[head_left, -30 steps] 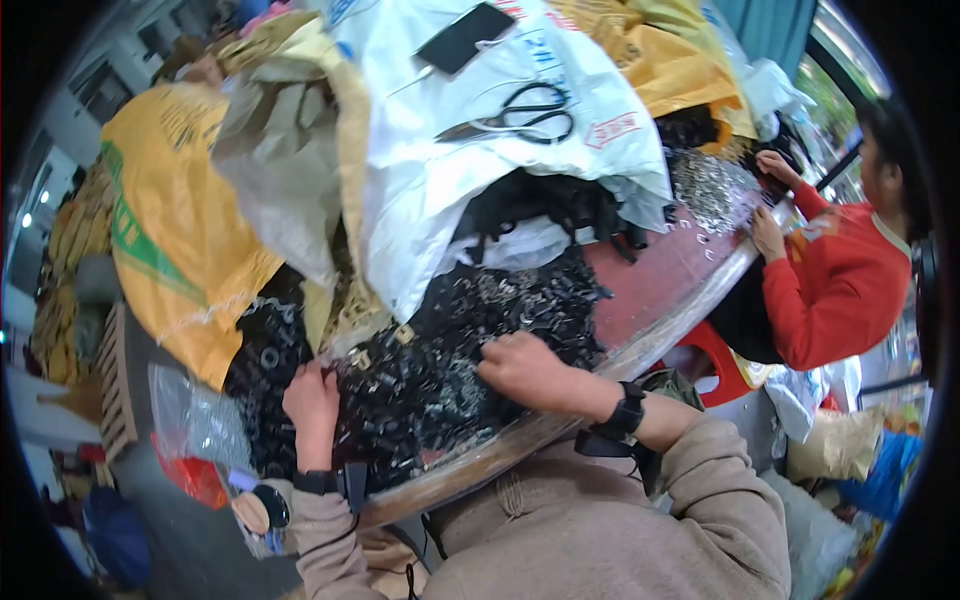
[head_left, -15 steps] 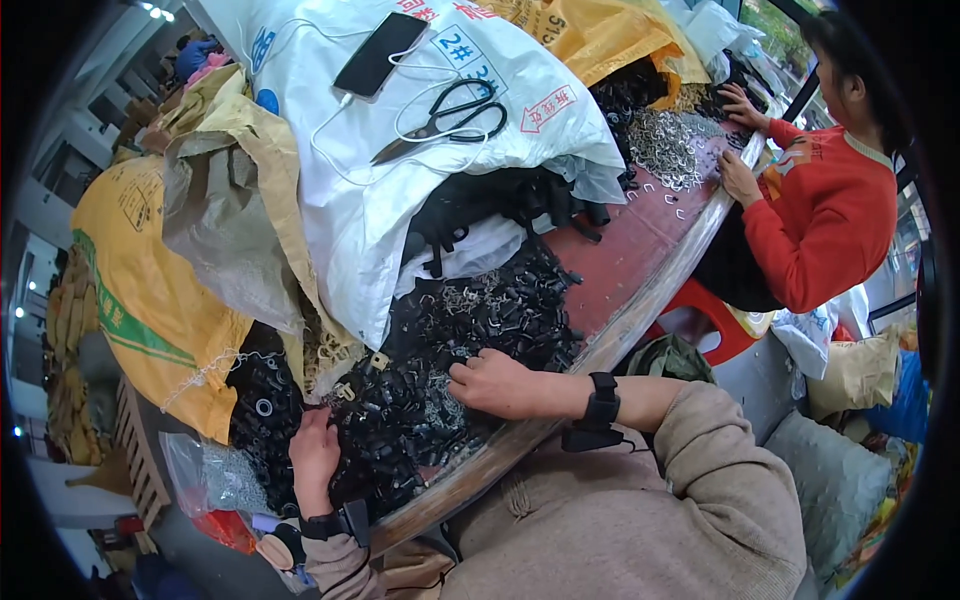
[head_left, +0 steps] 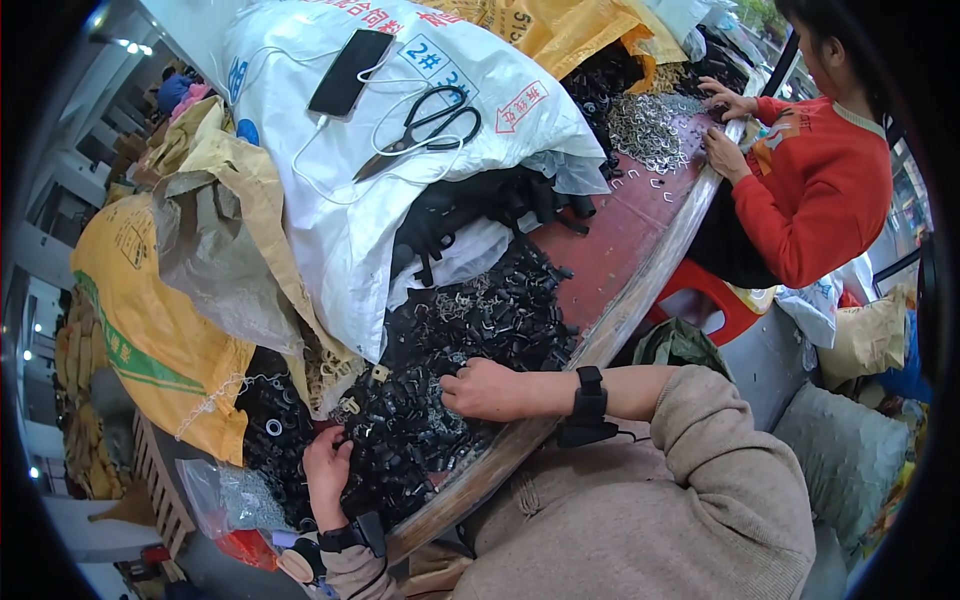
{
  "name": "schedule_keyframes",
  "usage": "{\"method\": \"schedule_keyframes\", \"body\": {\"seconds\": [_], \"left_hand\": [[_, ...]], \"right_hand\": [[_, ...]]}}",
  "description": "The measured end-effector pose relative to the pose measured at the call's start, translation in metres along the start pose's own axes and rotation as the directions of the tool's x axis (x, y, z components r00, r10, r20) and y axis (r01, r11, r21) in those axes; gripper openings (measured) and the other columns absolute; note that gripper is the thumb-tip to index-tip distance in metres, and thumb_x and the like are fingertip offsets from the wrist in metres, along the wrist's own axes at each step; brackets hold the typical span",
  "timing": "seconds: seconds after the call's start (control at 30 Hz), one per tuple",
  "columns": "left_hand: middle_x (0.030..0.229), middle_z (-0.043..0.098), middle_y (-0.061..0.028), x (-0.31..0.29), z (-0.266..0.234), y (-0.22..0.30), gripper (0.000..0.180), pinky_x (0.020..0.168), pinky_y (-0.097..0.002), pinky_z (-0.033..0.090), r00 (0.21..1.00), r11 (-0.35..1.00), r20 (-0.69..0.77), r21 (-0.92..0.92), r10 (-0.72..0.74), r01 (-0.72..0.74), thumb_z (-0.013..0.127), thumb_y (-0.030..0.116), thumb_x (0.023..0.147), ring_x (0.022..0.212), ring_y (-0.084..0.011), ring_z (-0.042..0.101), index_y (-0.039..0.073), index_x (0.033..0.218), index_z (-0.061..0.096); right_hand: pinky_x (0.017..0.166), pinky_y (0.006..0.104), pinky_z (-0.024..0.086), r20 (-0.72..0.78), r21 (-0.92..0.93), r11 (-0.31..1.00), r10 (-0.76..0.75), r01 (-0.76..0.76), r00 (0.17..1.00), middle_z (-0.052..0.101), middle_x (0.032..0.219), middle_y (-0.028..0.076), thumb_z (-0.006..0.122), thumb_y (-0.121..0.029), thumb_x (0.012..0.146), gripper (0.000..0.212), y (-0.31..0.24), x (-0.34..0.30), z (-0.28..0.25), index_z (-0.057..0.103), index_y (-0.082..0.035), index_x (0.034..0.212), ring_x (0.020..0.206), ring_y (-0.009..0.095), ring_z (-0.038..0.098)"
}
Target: The person picks up a black plastic component and a small metal clip, fits the clip into the component, and then inserts the assembly into a larger black housing before placing it into a bag.
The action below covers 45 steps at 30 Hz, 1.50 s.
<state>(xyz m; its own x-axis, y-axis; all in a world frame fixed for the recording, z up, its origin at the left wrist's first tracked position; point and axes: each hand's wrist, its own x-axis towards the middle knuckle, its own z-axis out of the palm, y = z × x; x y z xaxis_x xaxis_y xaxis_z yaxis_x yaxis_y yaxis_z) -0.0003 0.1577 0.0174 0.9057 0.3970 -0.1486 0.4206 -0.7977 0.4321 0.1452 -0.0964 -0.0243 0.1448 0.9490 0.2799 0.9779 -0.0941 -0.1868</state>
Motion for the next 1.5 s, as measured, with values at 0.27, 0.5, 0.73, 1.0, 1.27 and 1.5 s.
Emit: {"method": "schedule_keyframes", "body": {"seconds": [0.27, 0.5, 0.73, 1.0, 1.27, 1.5], "left_hand": [[0.080, 0.061, -0.0132, -0.013, -0.003, -0.001, 0.025, 0.061, -0.0264, 0.045, 0.968, 0.969, -0.244, -0.246, -0.057, -0.005, 0.059, 0.005, 0.071, 0.065, -0.0185, 0.058, -0.002, 0.095, 0.057], [0.089, 0.059, -0.0094, -0.014, 0.006, -0.014, 0.025, 0.067, -0.0251, 0.046, 0.950, 0.571, -0.240, -0.816, -0.201, -0.086, 0.052, 0.008, 0.081, 0.078, -0.0167, 0.058, 0.000, 0.105, 0.053], [0.093, 0.055, -0.0136, -0.036, 0.017, 0.031, 0.034, 0.064, -0.0321, 0.052, 0.992, -0.257, 0.049, -0.966, -0.118, 0.017, 0.047, 0.013, 0.085, 0.079, -0.0267, 0.059, 0.005, 0.118, 0.041], [0.096, 0.053, -0.0148, -0.049, 0.046, 0.066, 0.036, 0.063, -0.0313, 0.053, 0.986, -0.449, 0.145, -0.878, 0.082, 0.166, 0.044, 0.016, 0.086, 0.082, -0.0268, 0.059, 0.006, 0.120, 0.038], [0.097, 0.053, -0.0126, -0.054, 0.066, 0.070, 0.036, 0.069, -0.0294, 0.051, 0.965, -0.383, 0.256, -0.886, 0.060, 0.259, 0.046, 0.015, 0.086, 0.085, -0.0236, 0.057, 0.005, 0.119, 0.038], [0.097, 0.054, -0.0107, -0.054, 0.066, 0.087, 0.033, 0.064, -0.0261, 0.048, 0.940, -0.390, 0.317, -0.856, 0.125, 0.340, 0.050, 0.015, 0.084, 0.080, -0.0199, 0.057, 0.003, 0.113, 0.043]], "right_hand": [[0.050, 0.0304, 0.042, 0.007, -0.010, 0.998, -0.068, 0.068, 0.998, 0.049, 0.070, 0.007, 0.051, -0.014, 0.067, 0.008, -0.007, 0.003, -0.001, 0.052, -0.006, 0.068, 0.058, 0.020, 0.055], [0.051, 0.0318, 0.042, 0.001, 0.030, 0.999, -0.014, 0.014, 1.000, 0.045, 0.070, 0.006, 0.050, -0.014, 0.068, 0.008, -0.001, 0.008, -0.005, 0.047, -0.007, 0.072, 0.059, 0.019, 0.054], [0.051, 0.0322, 0.043, 0.022, 0.100, 0.994, -0.034, 0.031, 0.999, 0.045, 0.068, 0.007, 0.053, -0.012, 0.069, 0.009, -0.002, 0.004, -0.005, 0.046, -0.007, 0.069, 0.056, 0.021, 0.053], [0.051, 0.0317, 0.044, 0.117, 0.071, 0.997, 0.007, -0.016, 0.993, 0.047, 0.068, 0.007, 0.054, -0.010, 0.066, 0.007, -0.012, 0.012, -0.004, 0.048, -0.006, 0.068, 0.057, 0.022, 0.054], [0.053, 0.0341, 0.043, 0.037, 0.365, 0.915, 0.173, -0.174, 0.984, 0.048, 0.067, 0.010, 0.053, -0.008, 0.071, 0.006, -0.008, 0.010, -0.014, 0.050, -0.003, 0.072, 0.057, 0.025, 0.053], [0.048, 0.0292, 0.038, 0.076, 0.776, 0.581, 0.300, -0.245, 0.951, 0.050, 0.061, 0.006, 0.052, -0.011, 0.077, 0.010, -0.007, 0.004, -0.018, 0.054, -0.002, 0.075, 0.052, 0.017, 0.046]]}}
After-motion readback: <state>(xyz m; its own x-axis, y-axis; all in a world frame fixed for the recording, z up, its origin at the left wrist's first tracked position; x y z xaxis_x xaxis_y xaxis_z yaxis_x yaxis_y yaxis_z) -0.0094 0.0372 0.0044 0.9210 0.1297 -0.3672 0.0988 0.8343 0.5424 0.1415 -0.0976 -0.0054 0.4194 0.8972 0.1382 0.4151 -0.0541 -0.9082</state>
